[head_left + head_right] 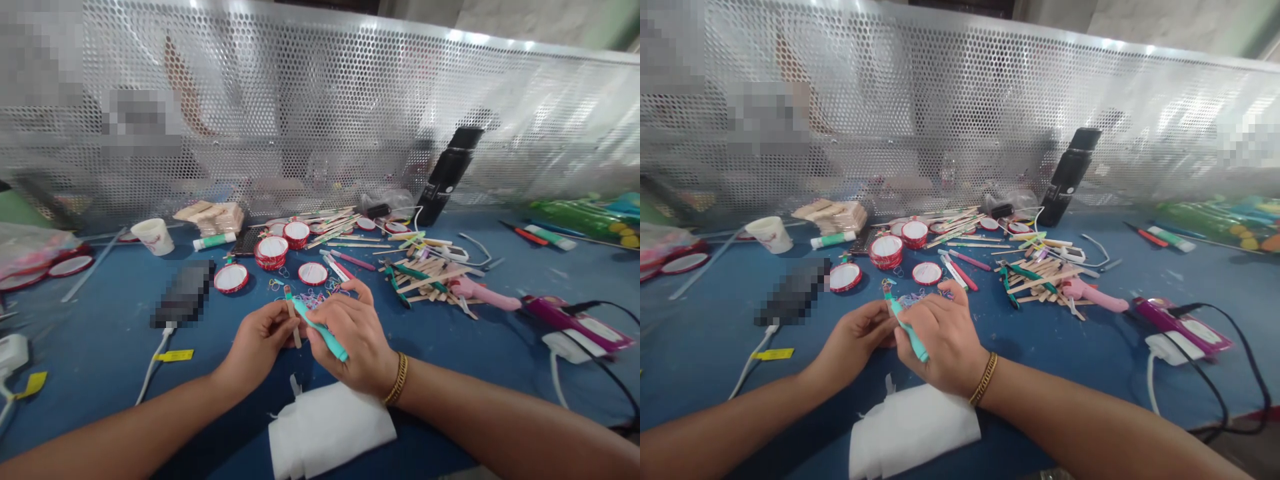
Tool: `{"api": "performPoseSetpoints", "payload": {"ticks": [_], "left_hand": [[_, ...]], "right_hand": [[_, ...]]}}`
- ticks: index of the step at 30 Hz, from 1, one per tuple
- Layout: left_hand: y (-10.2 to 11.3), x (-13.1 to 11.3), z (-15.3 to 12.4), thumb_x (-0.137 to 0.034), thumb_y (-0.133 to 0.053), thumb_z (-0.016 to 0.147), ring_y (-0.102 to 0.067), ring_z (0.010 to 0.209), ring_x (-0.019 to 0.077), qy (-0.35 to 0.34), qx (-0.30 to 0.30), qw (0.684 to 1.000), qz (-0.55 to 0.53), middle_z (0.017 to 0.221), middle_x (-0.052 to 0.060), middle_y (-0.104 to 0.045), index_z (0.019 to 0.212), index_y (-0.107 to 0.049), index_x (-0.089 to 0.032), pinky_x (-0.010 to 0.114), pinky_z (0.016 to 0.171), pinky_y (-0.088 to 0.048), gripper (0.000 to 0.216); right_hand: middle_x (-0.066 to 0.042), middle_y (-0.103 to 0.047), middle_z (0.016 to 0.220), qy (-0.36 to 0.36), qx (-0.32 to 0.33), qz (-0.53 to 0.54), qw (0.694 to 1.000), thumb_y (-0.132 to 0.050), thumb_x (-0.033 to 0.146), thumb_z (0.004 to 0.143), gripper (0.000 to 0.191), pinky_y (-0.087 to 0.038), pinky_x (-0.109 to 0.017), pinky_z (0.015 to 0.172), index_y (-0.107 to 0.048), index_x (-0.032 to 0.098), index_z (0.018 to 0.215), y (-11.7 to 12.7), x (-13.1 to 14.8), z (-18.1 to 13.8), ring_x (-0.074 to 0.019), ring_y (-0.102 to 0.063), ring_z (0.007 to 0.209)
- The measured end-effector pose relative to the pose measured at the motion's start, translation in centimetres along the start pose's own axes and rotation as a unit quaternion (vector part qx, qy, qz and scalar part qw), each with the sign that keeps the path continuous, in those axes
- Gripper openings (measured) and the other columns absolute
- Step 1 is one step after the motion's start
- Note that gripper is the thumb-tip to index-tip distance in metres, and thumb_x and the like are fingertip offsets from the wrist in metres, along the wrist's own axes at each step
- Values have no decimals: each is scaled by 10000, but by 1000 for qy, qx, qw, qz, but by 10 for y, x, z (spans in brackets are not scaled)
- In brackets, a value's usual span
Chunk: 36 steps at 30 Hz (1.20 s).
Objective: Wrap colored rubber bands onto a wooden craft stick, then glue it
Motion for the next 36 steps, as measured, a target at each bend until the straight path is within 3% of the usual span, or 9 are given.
{"api": "performPoseSetpoints", "payload": {"ticks": [36], "left_hand": [[2,1,0,-351,-676,844,-667,823,166,14,5,1000,-14,869,29,-700,859,-656,-174,240,716,-557,178]], "right_hand": [[20,-680,754,-3,-1,22,1000,-544,202,878,21,-307,-427,987,-555,192,892,3,1,3,-141,-637,706]]}}
Point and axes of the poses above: each hand's wrist, its own z-axis towards the middle knuckle, its own y-axis out of the back of the hand, x = y × z, the point moved 1 cm from there along z, towards the middle knuckle
